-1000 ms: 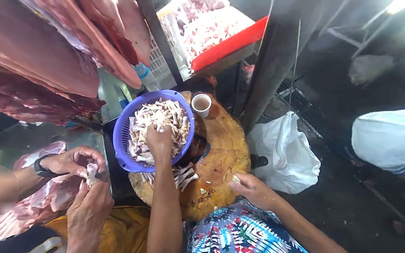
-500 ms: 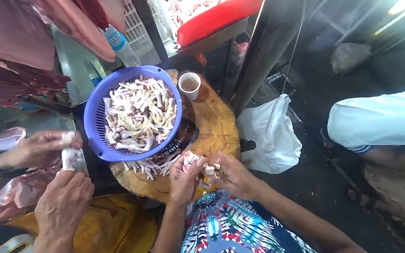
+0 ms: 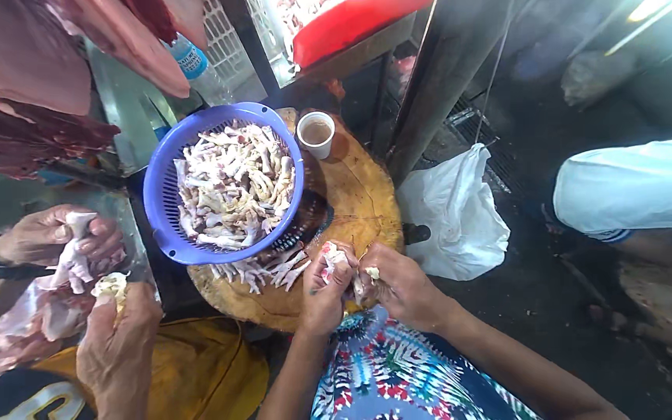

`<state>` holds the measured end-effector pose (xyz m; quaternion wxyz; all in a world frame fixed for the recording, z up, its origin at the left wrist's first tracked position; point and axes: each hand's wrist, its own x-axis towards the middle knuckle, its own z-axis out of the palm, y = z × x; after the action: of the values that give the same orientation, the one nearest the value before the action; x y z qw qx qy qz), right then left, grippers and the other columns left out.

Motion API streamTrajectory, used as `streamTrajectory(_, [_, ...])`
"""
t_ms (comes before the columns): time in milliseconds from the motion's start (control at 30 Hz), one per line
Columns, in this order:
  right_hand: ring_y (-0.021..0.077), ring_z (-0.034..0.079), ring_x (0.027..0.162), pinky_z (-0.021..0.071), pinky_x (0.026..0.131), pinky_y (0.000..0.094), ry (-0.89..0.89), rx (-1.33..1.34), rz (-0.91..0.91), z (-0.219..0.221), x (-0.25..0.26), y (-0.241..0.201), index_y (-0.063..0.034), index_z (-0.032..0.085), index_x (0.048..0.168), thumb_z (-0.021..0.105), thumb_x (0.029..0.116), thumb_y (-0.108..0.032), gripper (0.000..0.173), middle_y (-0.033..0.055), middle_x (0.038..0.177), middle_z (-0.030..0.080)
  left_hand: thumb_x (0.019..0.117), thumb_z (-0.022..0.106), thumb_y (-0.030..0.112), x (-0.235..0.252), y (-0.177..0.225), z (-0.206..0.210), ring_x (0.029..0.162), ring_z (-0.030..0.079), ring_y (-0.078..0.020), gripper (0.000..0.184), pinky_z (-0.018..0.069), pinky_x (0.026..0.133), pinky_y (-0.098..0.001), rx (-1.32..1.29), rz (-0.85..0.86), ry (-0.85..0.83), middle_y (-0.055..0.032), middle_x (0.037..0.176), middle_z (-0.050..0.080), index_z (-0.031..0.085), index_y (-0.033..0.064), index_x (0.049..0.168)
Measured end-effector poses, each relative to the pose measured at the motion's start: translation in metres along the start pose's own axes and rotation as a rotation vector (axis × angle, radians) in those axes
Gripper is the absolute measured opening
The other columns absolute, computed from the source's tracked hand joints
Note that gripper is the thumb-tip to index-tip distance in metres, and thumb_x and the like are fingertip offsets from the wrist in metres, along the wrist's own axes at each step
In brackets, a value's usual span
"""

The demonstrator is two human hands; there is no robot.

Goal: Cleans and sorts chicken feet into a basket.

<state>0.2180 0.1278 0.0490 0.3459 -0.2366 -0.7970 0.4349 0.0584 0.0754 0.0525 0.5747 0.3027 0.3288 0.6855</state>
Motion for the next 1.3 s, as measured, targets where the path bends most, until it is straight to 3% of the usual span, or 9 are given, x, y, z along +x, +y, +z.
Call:
streamTrajectory(200, [0.0122, 0.059, 0.095, 0.0543, 0.084, 0.0267, -0.035, -0.023, 0.045, -0.001, -0.026, 0.005, -0.0088, 0.058, 0.101, 0.05, 0.1082, -0.036, 0.029, 0.006, 0.099, 0.057, 0.1005, 0.063, 0.03, 0.004, 0.011, -0.011, 0.062, 0.06, -0.0085, 0.02, 0.0554, 0.056, -0.0242, -0.22, -0.038, 0.212, -0.0022, 0.086, 0.063, 0.064, 0.0096, 0.102])
streamTrajectory(300, [0.0114, 0.064, 0.102, 0.0587, 0.086, 0.029, -0.011, 0.014, 0.13, -0.006, -0.014, -0.001, -0.003, 0.053, 0.119, 0.051, 0.1064, -0.046, 0.045, 0.0104, 0.112, 0.061, 0.0973, 0.068, 0.03, 0.0, 0.005, -0.01, 0.07, 0.065, -0.0105, 0.023, 0.0591, 0.062, -0.0273, -0.175, -0.066, 0.152, -0.0042, 0.091, 0.066, 0.066, 0.0087, 0.104])
streamTrajectory(400, [0.0186, 0.069, 0.086, 0.0602, 0.075, 0.0384, -0.101, -0.164, 0.2, 0.0, 0.001, -0.006, -0.0019, 0.06, 0.116, 0.046, 0.1079, -0.046, 0.047, 0.0111, 0.096, 0.067, 0.0947, 0.071, 0.033, 0.0, -0.009, 0.001, 0.077, 0.066, -0.0085, 0.024, 0.0584, 0.068, -0.0253, -0.122, -0.011, 0.147, -0.0021, 0.094, 0.067, 0.067, 0.0112, 0.103])
streamTrajectory(500, [0.0223, 0.067, 0.073, 0.0565, 0.063, 0.0417, -0.192, -0.274, 0.175, 0.01, 0.005, -0.004, -0.0039, 0.061, 0.105, 0.04, 0.1091, -0.047, 0.048, 0.009, 0.081, 0.063, 0.0923, 0.074, 0.039, 0.01, -0.016, 0.001, 0.061, 0.057, -0.0032, 0.027, 0.0504, 0.059, -0.0204, 0.037, 0.108, 0.308, 0.007, 0.068, 0.058, 0.064, 0.0178, 0.078])
streamTrajectory(633, [0.0185, 0.063, 0.07, 0.0543, 0.063, 0.0369, -0.217, -0.117, 0.149, 0.018, -0.007, -0.006, -0.0037, 0.061, 0.101, 0.04, 0.1108, -0.033, 0.037, 0.0079, 0.078, 0.061, 0.1105, 0.024, 0.048, 0.026, -0.004, -0.001, 0.039, 0.04, -0.0057, 0.06, 0.0387, 0.039, -0.0211, -0.136, -0.008, 0.515, 0.007, 0.049, 0.037, 0.043, 0.0185, 0.062])
streamTrajectory(833, [0.0122, 0.066, 0.082, 0.0585, 0.072, 0.0328, -0.148, -0.029, 0.279, 0.014, -0.011, -0.001, -0.0053, 0.058, 0.12, 0.047, 0.1084, -0.042, 0.04, 0.0069, 0.095, 0.067, 0.1061, 0.013, 0.061, 0.028, -0.014, -0.013, 0.043, 0.045, -0.0083, 0.066, 0.0435, 0.043, -0.0238, -0.23, 0.04, 0.527, 0.0053, 0.054, 0.043, 0.047, 0.0177, 0.07])
streamTrajectory(1033, [0.0171, 0.059, 0.065, 0.0523, 0.06, 0.0348, -0.247, -0.104, 0.209, 0.018, -0.004, 0.004, -0.0035, 0.06, 0.099, 0.04, 0.1112, -0.03, 0.035, 0.0071, 0.073, 0.057, 0.1093, 0.017, 0.054, 0.027, -0.013, -0.005, 0.041, 0.044, -0.0069, 0.061, 0.0424, 0.041, -0.0224, -0.185, 0.004, 0.724, 0.0059, 0.051, 0.041, 0.043, 0.0188, 0.067])
streamTrajectory(1167, [0.005, 0.052, 0.062, 0.0473, 0.059, 0.024, -0.228, 0.235, 0.399, 0.008, -0.015, 0.013, -0.0055, 0.059, 0.1, 0.039, 0.1113, -0.029, 0.033, -0.0007, 0.071, 0.052, 0.1118, 0.035, 0.03, 0.019, 0.037, -0.018, 0.081, 0.071, -0.0199, 0.038, 0.0619, 0.083, -0.0416, -0.059, -0.004, 0.765, -0.0056, 0.082, 0.068, 0.06, 0.0074, 0.095])
streamTrajectory(1300, [0.0054, 0.055, 0.06, 0.0497, 0.056, 0.023, -0.174, 0.44, 0.588, 0.005, -0.013, 0.017, -0.0083, 0.056, 0.104, 0.04, 0.1114, -0.029, 0.028, -0.0021, 0.077, 0.057, 0.0995, 0.063, 0.01, 0.043, 0.071, -0.039, 0.05, 0.059, -0.0082, 0.008, 0.0562, 0.048, -0.0254, 0.576, 0.115, 0.643, 0.0018, 0.067, 0.06, 0.056, 0.0097, 0.101])
